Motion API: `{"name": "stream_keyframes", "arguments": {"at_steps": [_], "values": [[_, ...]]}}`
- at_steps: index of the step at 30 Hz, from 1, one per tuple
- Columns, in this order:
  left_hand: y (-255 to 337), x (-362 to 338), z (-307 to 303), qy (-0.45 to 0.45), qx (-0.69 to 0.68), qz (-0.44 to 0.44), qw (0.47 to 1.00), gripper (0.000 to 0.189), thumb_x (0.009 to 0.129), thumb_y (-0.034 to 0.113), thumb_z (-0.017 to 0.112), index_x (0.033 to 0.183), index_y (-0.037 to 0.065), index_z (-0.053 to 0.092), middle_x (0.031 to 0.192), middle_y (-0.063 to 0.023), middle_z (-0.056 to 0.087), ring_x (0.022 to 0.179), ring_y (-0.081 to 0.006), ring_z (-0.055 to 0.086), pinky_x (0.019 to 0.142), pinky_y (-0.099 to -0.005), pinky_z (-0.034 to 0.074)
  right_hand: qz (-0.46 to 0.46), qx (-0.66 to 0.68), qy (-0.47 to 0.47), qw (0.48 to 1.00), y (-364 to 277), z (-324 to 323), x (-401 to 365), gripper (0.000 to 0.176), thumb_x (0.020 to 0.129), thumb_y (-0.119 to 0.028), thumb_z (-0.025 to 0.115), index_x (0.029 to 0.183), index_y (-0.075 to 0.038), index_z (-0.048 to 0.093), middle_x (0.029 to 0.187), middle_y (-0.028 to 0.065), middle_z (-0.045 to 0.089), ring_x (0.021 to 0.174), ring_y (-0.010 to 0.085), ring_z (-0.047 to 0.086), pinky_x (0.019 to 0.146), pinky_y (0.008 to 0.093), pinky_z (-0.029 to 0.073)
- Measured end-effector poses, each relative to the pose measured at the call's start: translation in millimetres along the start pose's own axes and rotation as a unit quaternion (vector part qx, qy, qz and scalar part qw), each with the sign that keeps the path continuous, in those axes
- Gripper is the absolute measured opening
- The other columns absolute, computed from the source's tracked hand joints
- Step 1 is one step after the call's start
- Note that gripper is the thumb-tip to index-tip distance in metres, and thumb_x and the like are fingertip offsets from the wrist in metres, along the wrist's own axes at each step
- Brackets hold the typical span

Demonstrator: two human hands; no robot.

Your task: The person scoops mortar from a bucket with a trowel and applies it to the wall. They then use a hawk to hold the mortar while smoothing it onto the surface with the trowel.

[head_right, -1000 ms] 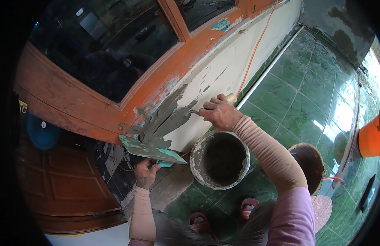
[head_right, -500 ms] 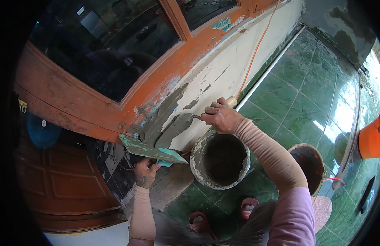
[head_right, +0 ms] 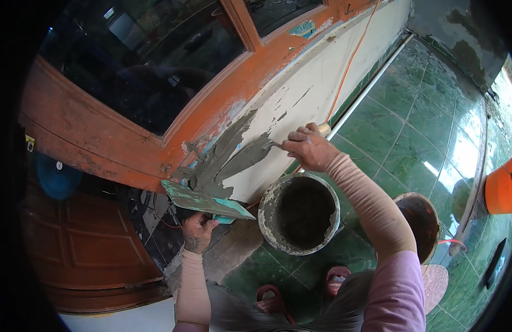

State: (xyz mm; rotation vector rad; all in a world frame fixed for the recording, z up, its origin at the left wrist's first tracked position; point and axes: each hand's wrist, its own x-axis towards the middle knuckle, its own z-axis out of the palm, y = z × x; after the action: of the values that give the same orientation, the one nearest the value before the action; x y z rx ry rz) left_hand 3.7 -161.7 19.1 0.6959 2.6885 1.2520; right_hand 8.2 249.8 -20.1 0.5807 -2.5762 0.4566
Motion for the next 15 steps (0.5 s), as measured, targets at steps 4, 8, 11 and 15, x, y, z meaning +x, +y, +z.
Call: {"name": "stream_keyframes", "arguments": {"at_steps": [4, 8, 11, 15], "values": [[-5, 0, 0, -0.004, 0.001, -0.005, 1.000, 0.043, 0.086, 0.035, 0.080, 0.109, 0.000, 0.070, 0.083, -0.0128, 0.075, 0.074, -0.0226, 0.073, 0.072, -0.0337, 0.054, -0.001, -0.010, -0.011, 1.000, 5, -10, -5, 0.023, 0.084, -0.017, 0.071, 0.104, -0.016, 0.060, 0.093, 0.0028, 0.057, 0.097, 0.0249, 0.058, 0.089, 0.0438, 0.040], [4, 2, 0, -0.003, 0.001, 0.007, 1.000, 0.044, 0.086, 0.036, 0.080, 0.110, 0.000, 0.070, 0.082, -0.0123, 0.075, 0.073, -0.0228, 0.073, 0.071, -0.0340, 0.054, -0.040, 0.004, -0.027, 0.999, -8, 4, -1, 0.020, 0.084, -0.016, 0.071, 0.101, -0.017, 0.061, 0.092, 0.0013, 0.058, 0.096, 0.0235, 0.058, 0.088, 0.0431, 0.039], [-5, 0, 1, 0.000, 0.006, 0.009, 1.000, 0.044, 0.086, 0.035, 0.080, 0.110, 0.000, 0.070, 0.083, -0.0120, 0.075, 0.073, -0.0223, 0.072, 0.071, -0.0337, 0.054, -0.030, -0.013, -0.056, 0.998, -17, 13, 7, 0.017, 0.084, -0.016, 0.071, 0.099, -0.017, 0.062, 0.091, 0.0008, 0.058, 0.095, 0.0228, 0.058, 0.086, 0.0422, 0.039], [-4, 0, 0, -0.005, -0.003, -0.003, 1.000, 0.043, 0.086, 0.035, 0.080, 0.110, 0.000, 0.070, 0.083, -0.0119, 0.075, 0.073, -0.0220, 0.072, 0.071, -0.0333, 0.053, -0.020, -0.015, -0.041, 0.999, -18, 16, 12, 0.017, 0.084, -0.017, 0.071, 0.098, -0.017, 0.061, 0.091, 0.0012, 0.058, 0.096, 0.0227, 0.058, 0.085, 0.0416, 0.038]]}}
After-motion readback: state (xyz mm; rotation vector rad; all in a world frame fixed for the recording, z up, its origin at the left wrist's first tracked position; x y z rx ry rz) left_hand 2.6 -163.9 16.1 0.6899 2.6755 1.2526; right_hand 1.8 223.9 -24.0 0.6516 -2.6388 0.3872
